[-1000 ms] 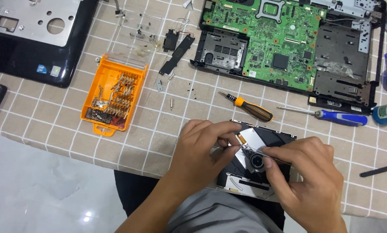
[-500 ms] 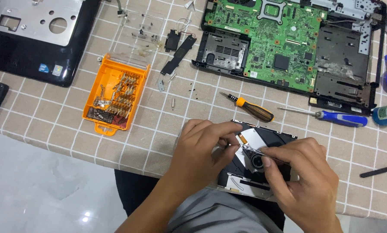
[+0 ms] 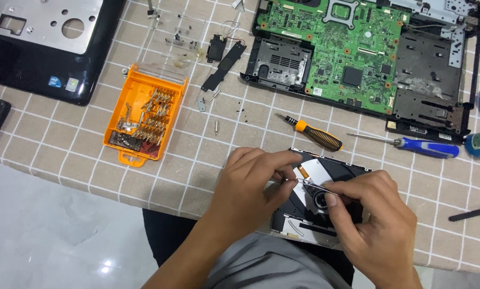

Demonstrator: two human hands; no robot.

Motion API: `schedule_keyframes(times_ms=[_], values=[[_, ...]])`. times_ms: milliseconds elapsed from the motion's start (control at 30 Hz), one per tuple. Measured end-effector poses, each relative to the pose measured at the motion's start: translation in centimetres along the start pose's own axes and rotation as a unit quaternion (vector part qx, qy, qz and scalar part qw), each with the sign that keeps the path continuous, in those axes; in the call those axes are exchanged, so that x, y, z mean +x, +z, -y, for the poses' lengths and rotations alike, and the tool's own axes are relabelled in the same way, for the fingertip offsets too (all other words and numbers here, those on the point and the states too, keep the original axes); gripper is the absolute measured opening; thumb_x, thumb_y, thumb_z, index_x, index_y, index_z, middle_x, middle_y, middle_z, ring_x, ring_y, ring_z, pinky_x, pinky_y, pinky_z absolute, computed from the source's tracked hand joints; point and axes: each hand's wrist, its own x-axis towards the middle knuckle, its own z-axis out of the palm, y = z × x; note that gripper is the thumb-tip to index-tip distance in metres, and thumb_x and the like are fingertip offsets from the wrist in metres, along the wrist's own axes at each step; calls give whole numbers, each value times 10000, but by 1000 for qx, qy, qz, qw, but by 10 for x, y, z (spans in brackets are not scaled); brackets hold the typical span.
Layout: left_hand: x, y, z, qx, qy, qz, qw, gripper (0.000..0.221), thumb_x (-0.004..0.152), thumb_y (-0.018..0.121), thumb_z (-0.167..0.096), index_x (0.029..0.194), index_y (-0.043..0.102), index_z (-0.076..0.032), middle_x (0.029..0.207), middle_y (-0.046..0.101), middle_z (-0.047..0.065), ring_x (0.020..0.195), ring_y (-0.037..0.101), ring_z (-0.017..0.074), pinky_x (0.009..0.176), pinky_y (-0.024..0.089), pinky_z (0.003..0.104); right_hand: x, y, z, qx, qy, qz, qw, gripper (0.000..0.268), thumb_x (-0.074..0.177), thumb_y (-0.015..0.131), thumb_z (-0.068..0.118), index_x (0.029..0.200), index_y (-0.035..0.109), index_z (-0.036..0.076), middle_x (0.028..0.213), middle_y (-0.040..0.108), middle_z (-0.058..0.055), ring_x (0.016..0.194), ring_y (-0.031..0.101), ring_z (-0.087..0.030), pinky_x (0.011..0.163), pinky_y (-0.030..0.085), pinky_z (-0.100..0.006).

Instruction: Disassembling an optical disk drive from a laptop using precision tools like a screwdriver and tweezers.

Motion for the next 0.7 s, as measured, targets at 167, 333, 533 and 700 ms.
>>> schedule_keyframes(times_ms=[167,333,533,700], values=[[-2,-3,6,36,-47,15,998,403,808,693,-69,1173,538,-139,933,674,-39,855,635,151,870,422,356,0,1,-3,-6,19,0,1000,44,857,635,41,885,665,24,765,602,-77,721,539,-216,748,412,-310],[0,-17,5,40,-114,21,992,339,845,542,-75,1184,538,-95,948,662,-4,885,612,177,838,391,368,1,6,-2,-28,16,11,999,39,863,628,48,875,665,45,769,611,-50,720,538,-203,759,403,-312],[-1,-19,8,10,-135,32,990,317,854,557,-95,1170,542,-112,944,659,-28,853,612,154,855,385,360,2,12,-3,-58,-4,22,998,48,854,646,67,882,679,47,772,613,-46,728,539,-206,768,393,-329],[0,-21,6,6,-148,55,987,306,852,533,-115,1157,557,-130,905,668,-54,858,622,159,854,373,366,2,14,-6,-70,-11,34,997,53,850,649,83,888,680,64,799,618,-40,743,527,-216,732,389,-324]])
